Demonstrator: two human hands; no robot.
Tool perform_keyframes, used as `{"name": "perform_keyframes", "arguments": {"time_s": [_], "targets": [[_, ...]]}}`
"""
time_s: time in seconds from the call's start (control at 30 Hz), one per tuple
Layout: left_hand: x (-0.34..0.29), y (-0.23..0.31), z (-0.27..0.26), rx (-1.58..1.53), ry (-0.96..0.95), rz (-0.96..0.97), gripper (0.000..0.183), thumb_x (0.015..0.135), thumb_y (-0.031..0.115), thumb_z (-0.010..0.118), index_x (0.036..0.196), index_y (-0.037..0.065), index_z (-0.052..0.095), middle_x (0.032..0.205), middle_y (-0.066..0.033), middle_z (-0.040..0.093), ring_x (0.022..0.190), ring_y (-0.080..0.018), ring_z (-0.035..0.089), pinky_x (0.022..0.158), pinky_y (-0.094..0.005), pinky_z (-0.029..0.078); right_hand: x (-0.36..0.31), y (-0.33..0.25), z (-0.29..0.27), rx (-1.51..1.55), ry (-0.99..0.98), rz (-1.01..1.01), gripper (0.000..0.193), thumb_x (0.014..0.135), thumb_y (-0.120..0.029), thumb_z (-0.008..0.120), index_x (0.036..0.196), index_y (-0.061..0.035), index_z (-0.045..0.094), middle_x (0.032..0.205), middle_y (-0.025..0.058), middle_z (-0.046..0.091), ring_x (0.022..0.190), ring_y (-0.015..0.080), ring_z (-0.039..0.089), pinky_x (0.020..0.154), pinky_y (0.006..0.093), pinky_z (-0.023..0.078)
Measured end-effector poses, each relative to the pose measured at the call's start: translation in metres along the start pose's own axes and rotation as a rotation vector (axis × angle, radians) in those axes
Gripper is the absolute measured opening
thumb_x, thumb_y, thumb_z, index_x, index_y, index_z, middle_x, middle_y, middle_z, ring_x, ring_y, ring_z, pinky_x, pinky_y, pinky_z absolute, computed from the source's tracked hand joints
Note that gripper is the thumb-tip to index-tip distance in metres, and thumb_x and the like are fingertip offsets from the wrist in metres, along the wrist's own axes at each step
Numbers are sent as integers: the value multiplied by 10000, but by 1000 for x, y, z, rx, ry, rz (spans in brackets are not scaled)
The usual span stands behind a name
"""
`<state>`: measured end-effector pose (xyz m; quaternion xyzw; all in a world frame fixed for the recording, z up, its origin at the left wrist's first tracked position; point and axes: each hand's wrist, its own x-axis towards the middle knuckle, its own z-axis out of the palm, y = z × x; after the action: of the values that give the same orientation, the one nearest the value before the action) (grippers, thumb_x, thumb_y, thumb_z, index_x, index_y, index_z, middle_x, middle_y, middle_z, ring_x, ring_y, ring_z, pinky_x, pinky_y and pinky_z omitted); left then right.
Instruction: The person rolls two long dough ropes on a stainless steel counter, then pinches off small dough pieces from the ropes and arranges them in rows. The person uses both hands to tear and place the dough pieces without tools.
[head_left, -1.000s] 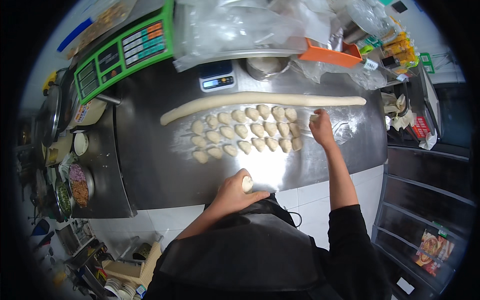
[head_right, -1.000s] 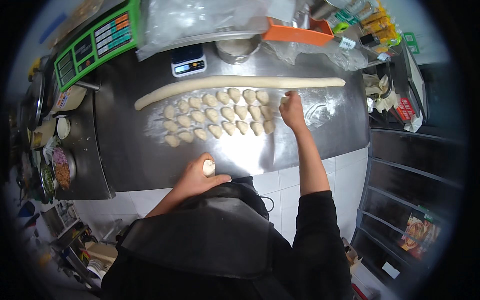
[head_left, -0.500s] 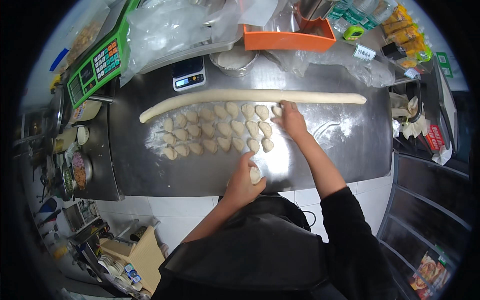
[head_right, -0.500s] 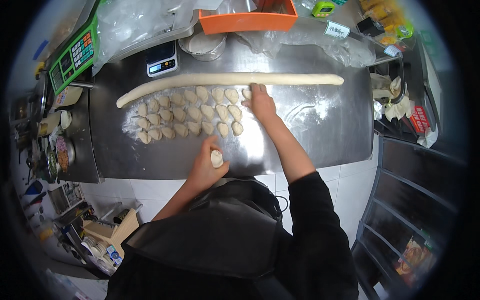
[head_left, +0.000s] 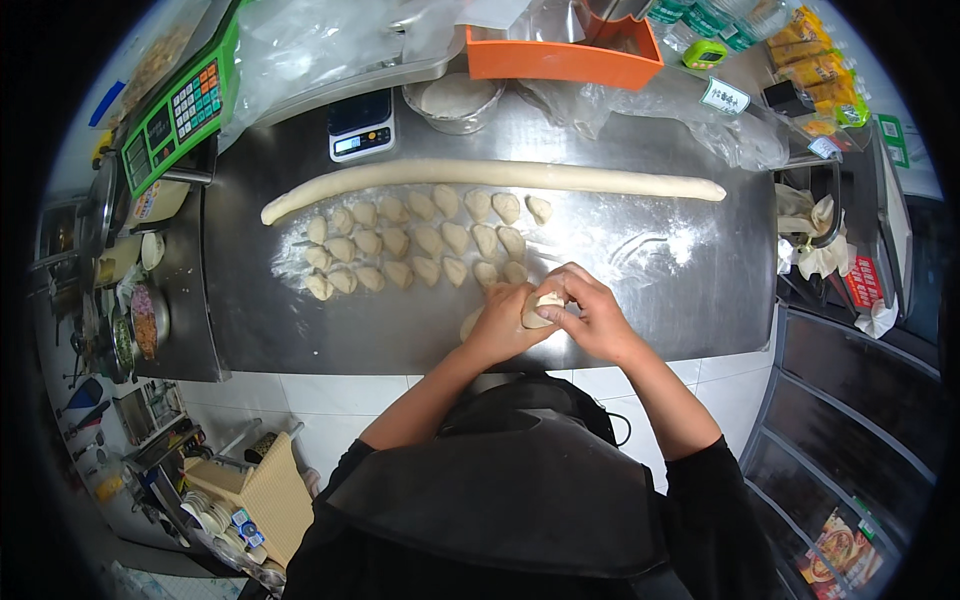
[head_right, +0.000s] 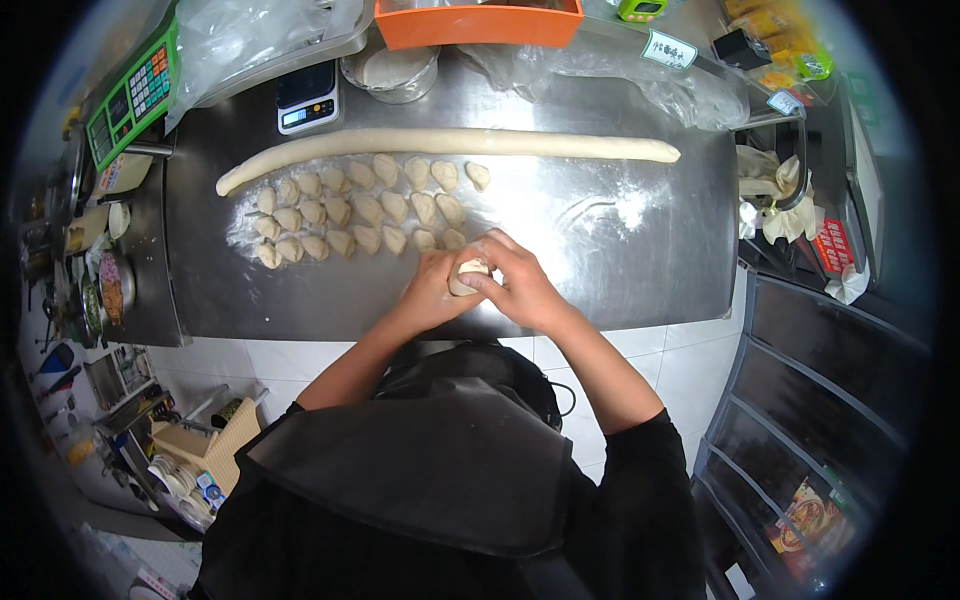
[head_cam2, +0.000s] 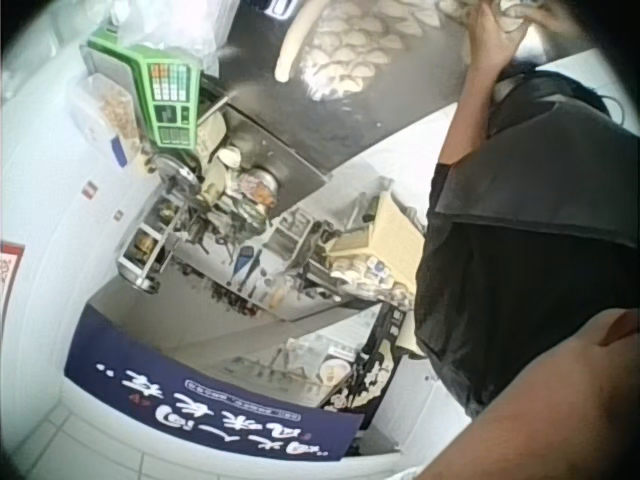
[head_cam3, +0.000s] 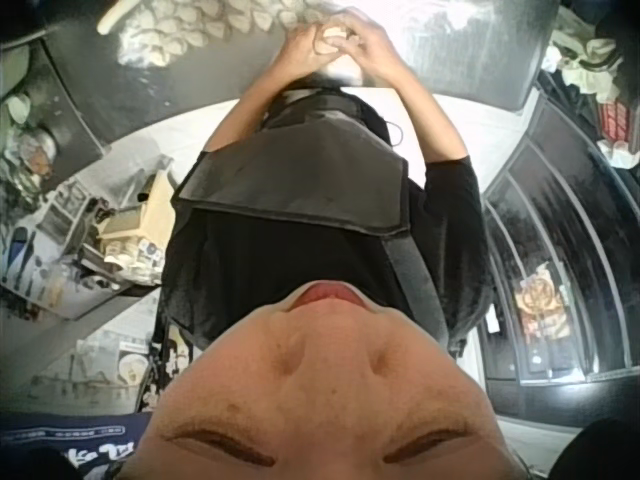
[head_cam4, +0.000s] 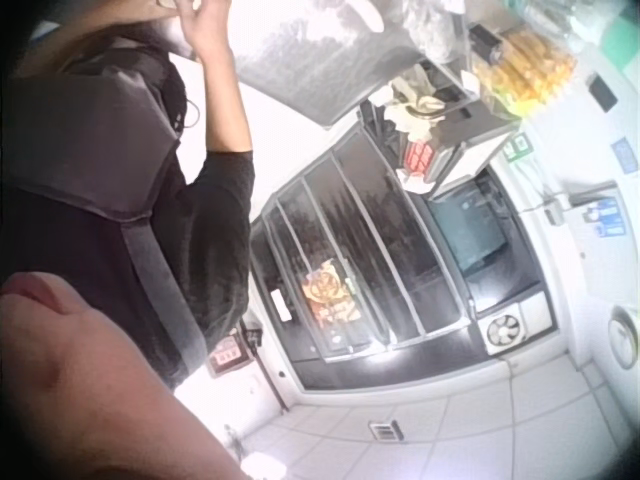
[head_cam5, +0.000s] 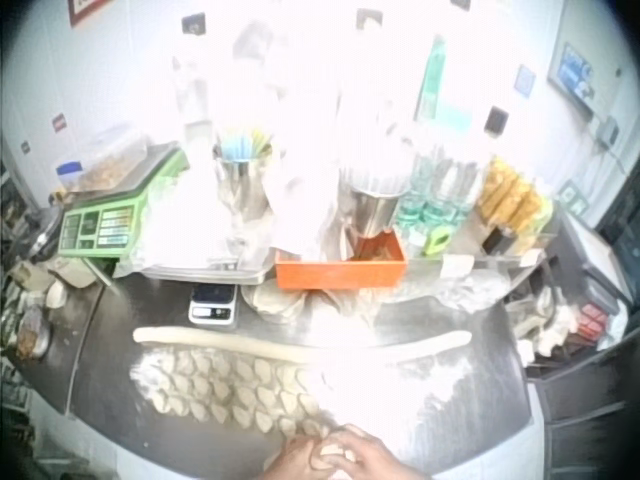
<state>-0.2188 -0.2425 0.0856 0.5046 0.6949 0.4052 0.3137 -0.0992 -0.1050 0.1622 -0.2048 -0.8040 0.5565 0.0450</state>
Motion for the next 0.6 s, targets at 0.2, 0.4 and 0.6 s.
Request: {"name": "perform_keyframes", "arguments": {"time_s": [0.2, 0.4, 0.6], "targets": [[4, 11, 16, -273, -5, -117, 398, 819, 264, 772, 1104, 29, 626, 958, -173, 702, 901, -393, 693, 763, -429, 548, -7, -8, 7, -405, 85, -72, 329, 890, -299, 767, 1059, -53, 630, 1016, 126, 575, 852, 336, 655, 725, 415, 548], [3, 24, 17, -209, -53, -218, 357, 850, 243, 716, 1123, 36, 618, 952, -220, 696, 887, -416, 685, 742, -468, 540, -9, -7, 30, -595, 307, -73, 277, 885, -297, 755, 915, -55, 624, 902, 125, 591, 713, 351, 656, 594, 448, 544], [-2, 27, 15, -218, -51, 8, 221, 806, 184, 719, 922, 6, 657, 802, -213, 687, 788, -429, 676, 702, -493, 533, -8, 19, 37, -375, 483, -73, 119, 864, -120, 678, 839, -21, 618, 781, 177, 627, 637, 395, 649, 554, 451, 550]]}}
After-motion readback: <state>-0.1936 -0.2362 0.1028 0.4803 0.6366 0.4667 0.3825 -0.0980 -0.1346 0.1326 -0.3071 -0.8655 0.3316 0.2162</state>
